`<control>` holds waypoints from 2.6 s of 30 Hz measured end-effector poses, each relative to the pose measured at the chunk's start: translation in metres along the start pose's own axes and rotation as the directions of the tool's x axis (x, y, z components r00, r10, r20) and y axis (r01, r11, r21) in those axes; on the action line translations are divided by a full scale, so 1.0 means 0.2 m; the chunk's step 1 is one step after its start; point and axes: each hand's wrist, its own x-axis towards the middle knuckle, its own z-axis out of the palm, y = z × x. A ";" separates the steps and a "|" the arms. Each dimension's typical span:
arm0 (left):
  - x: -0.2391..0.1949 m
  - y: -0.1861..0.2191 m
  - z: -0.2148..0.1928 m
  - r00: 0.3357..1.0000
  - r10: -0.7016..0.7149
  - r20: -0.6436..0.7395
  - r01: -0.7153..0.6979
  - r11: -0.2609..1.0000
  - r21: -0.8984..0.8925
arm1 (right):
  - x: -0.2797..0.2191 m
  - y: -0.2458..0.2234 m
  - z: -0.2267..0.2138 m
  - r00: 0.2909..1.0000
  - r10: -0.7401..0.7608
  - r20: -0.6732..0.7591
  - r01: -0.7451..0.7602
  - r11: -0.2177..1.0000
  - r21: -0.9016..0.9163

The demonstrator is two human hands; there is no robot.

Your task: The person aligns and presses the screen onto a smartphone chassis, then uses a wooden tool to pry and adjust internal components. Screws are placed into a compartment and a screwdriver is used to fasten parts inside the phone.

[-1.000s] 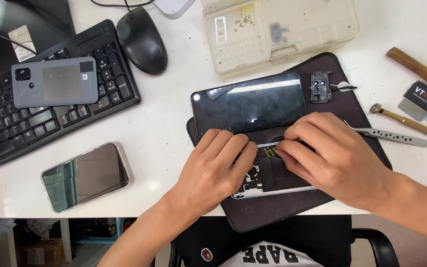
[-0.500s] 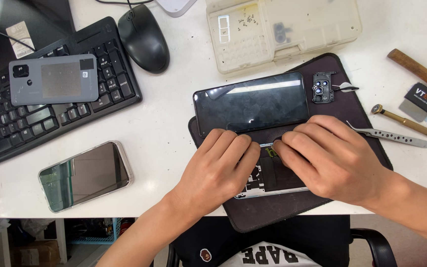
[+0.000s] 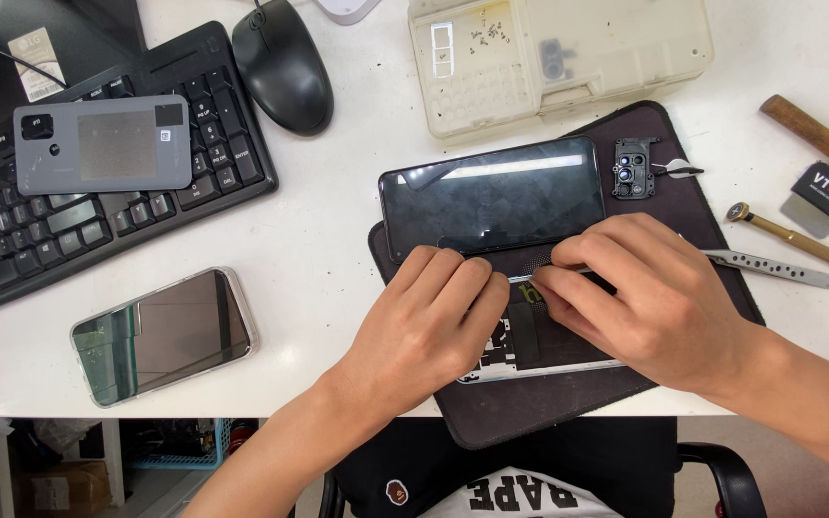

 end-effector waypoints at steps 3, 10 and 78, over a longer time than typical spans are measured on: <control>0.00 0.00 -0.01 1.000 0.000 0.009 0.000 1.000 -0.001 | 0.00 -0.01 0.00 1.000 -0.012 0.008 0.012 0.999 -0.031; 0.01 0.00 -0.02 1.000 -0.007 0.010 0.007 1.000 -0.014 | 0.01 0.00 -0.01 0.999 -0.043 0.033 0.044 0.998 -0.046; 0.08 0.01 -0.09 0.940 -0.332 -0.075 0.314 0.930 -0.191 | -0.01 0.04 -0.06 0.970 0.240 0.032 -0.237 0.913 0.333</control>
